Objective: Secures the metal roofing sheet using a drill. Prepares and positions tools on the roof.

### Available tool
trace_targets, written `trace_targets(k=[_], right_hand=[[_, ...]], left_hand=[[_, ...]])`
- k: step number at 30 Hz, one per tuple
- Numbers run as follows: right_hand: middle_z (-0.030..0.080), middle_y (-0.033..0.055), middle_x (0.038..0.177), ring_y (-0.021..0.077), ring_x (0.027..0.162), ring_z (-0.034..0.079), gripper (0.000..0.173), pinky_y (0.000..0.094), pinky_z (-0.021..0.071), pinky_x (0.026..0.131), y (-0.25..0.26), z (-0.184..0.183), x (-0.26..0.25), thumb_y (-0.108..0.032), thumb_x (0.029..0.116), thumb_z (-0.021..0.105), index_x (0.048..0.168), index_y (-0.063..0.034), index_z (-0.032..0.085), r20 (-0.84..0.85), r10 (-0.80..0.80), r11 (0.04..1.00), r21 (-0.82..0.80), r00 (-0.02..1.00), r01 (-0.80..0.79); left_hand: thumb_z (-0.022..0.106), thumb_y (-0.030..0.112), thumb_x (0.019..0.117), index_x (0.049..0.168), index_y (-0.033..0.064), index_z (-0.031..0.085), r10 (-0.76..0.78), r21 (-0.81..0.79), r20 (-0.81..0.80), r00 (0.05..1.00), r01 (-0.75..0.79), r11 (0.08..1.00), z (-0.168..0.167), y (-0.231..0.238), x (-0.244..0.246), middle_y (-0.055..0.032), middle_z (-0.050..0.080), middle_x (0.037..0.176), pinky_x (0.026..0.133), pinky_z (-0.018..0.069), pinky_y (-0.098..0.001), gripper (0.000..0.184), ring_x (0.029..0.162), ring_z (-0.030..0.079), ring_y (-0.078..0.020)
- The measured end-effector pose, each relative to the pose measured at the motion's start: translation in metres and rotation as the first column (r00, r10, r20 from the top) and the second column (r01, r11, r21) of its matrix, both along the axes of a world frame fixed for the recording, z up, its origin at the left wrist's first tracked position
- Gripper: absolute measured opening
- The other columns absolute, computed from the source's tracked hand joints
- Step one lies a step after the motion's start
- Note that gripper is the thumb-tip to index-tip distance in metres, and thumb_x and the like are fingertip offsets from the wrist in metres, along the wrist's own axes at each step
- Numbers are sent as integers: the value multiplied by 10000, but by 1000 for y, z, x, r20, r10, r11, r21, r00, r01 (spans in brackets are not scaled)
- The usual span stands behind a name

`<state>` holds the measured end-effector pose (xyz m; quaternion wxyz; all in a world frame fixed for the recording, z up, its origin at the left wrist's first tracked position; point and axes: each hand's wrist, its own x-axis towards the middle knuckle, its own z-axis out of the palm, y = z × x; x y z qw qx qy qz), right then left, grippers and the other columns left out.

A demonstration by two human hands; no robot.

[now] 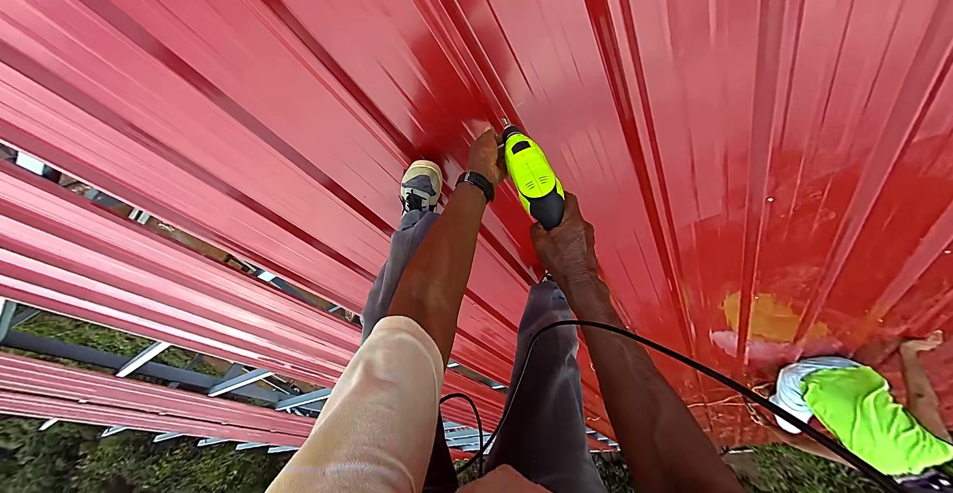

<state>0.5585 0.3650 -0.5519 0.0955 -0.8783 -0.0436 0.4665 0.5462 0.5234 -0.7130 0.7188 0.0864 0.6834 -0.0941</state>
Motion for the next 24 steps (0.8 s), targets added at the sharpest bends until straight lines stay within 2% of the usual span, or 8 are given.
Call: trace_targets(k=[4,6,7,9,11,12,16,24], right_hand=[[717,202,941,405,869,711,612,618,547,752,3,1,0,-199,868,715,1432,-120,490,10,-39,999,11,999,39],[714,206,947,405,879,709,606,621,544,763,3,3,-2,-201,872,713,1428,-109,488,9,-44,999,23,999,43],[714,205,955,400,889,710,595,620,546,776,5,3,-3,-216,880,711,1420,-102,487,13,-39,999,36,999,38],[716,206,980,393,912,714,588,620,550,810,9,5,-4,-269,908,720,1416,-94,481,13,-31,999,43,999,31],[721,203,977,393,911,719,596,618,553,810,14,8,-5,-282,917,717,1426,-97,469,5,-32,999,24,999,32],[720,202,965,393,901,719,595,618,554,795,15,9,-6,-266,911,712,1427,-101,468,3,-36,999,13,999,36],[711,214,969,405,896,709,616,623,544,768,14,7,-4,-204,878,710,1433,-97,465,-20,-70,998,4,997,70],[708,206,944,405,859,708,628,619,549,730,12,5,1,-206,881,714,1443,-113,449,-48,-89,996,-16,995,88]], left_hand=[[385,702,995,1310,100,586,-210,-127,20,977,211,969,66,1,-4,-205,661,1148,757,567,-537,709,962,671,-343],[499,768,906,1353,129,578,-282,-157,58,958,288,945,100,-3,-3,-219,650,1209,773,563,-563,784,1014,667,-368],[591,762,856,1393,145,552,-311,-152,79,947,320,935,114,-5,-2,-218,644,1236,792,565,-567,818,1041,664,-371],[774,633,793,1469,148,448,-340,-93,108,934,350,932,130,-13,1,-213,646,1246,828,581,-562,894,1070,670,-361],[869,488,751,1507,125,357,-370,-28,104,923,375,927,131,-17,4,-226,630,1249,847,578,-572,982,1084,659,-364],[879,448,746,1504,113,363,-374,-22,95,923,378,926,126,-18,6,-230,627,1253,863,574,-574,977,1093,655,-365],[818,298,802,1323,61,561,-302,-46,112,947,308,950,105,-21,9,-196,679,1091,803,588,-506,627,952,688,-311],[770,250,847,1238,47,604,-313,-46,125,941,321,946,103,-21,14,-169,679,1034,784,584,-481,470,903,681,-279]])
